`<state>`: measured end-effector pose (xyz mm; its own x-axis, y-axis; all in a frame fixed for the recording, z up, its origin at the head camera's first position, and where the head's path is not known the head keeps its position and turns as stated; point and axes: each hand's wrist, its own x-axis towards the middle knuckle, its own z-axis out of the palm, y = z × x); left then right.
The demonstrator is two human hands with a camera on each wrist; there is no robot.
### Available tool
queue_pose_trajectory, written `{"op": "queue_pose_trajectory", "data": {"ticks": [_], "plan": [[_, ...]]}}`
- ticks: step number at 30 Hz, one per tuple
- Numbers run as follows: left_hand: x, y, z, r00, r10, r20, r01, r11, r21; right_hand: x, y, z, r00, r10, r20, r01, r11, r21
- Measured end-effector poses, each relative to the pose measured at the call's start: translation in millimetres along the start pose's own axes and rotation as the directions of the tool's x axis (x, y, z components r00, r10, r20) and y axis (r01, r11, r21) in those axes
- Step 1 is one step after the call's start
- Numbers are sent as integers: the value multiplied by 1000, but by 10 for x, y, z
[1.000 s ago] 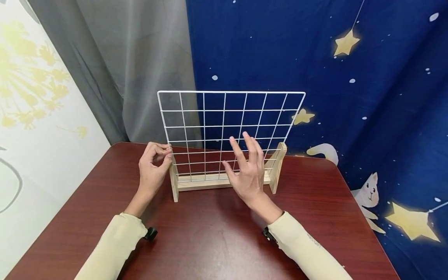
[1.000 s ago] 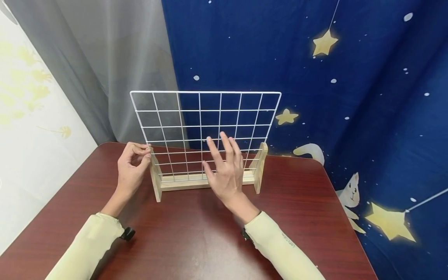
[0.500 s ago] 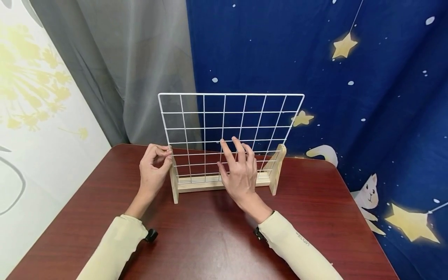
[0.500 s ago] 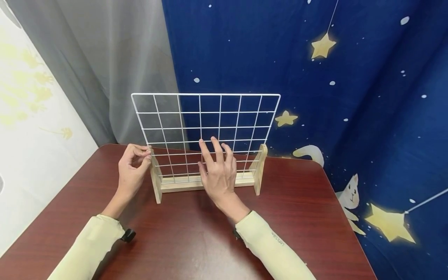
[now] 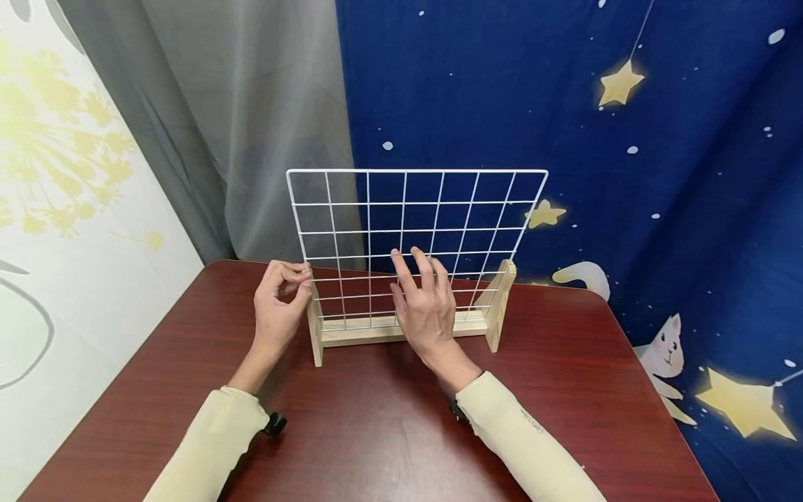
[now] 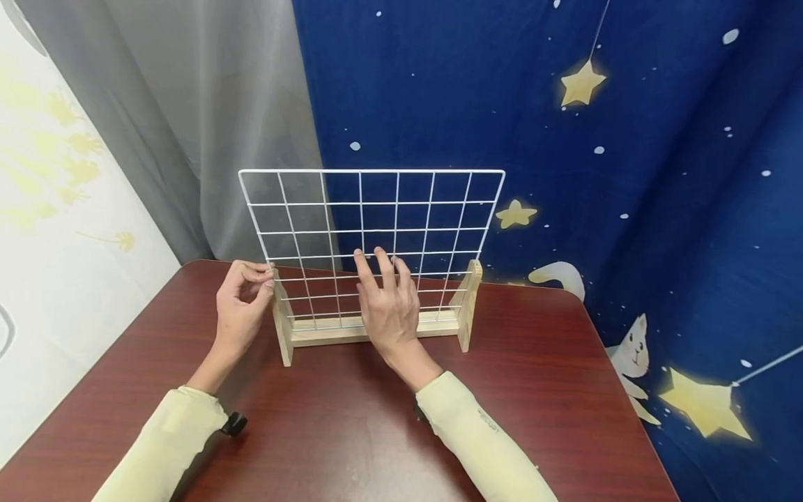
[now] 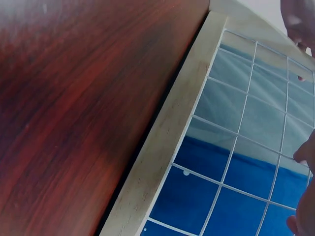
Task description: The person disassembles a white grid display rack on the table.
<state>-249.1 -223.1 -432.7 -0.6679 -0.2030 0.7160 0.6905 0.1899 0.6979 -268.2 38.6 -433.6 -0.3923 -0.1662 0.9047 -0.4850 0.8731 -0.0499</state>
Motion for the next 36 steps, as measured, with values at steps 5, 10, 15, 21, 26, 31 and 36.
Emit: {"op": "queue_pose_trajectory", "data": {"ticks": [5,10,15,21,26,31,36], "plan": [[-7,-7,7,1000,2,1,-2,1000,-3,27,2,25,998,-1,-61,1,1000,7],[-22,-14,22,1000,-4,0,4,1000,-13,50,8,42,994,14,-108,-10,999,35],[-31,-27,40,1000,4,-10,-4,1000,-21,59,19,59,991,27,-128,-19,998,63],[-28,-25,43,1000,4,-9,-4,1000,-15,91,16,40,991,37,-128,-30,998,57],[-29,-28,36,1000,20,-19,-20,1000,-22,112,0,46,992,34,-124,-27,998,55],[-19,-18,19,999,32,-19,-32,999,-20,132,-13,61,993,36,-116,-30,998,51],[-5,4,15,999,35,-10,-35,999,0,136,-1,73,993,41,-115,-36,998,43]]}}
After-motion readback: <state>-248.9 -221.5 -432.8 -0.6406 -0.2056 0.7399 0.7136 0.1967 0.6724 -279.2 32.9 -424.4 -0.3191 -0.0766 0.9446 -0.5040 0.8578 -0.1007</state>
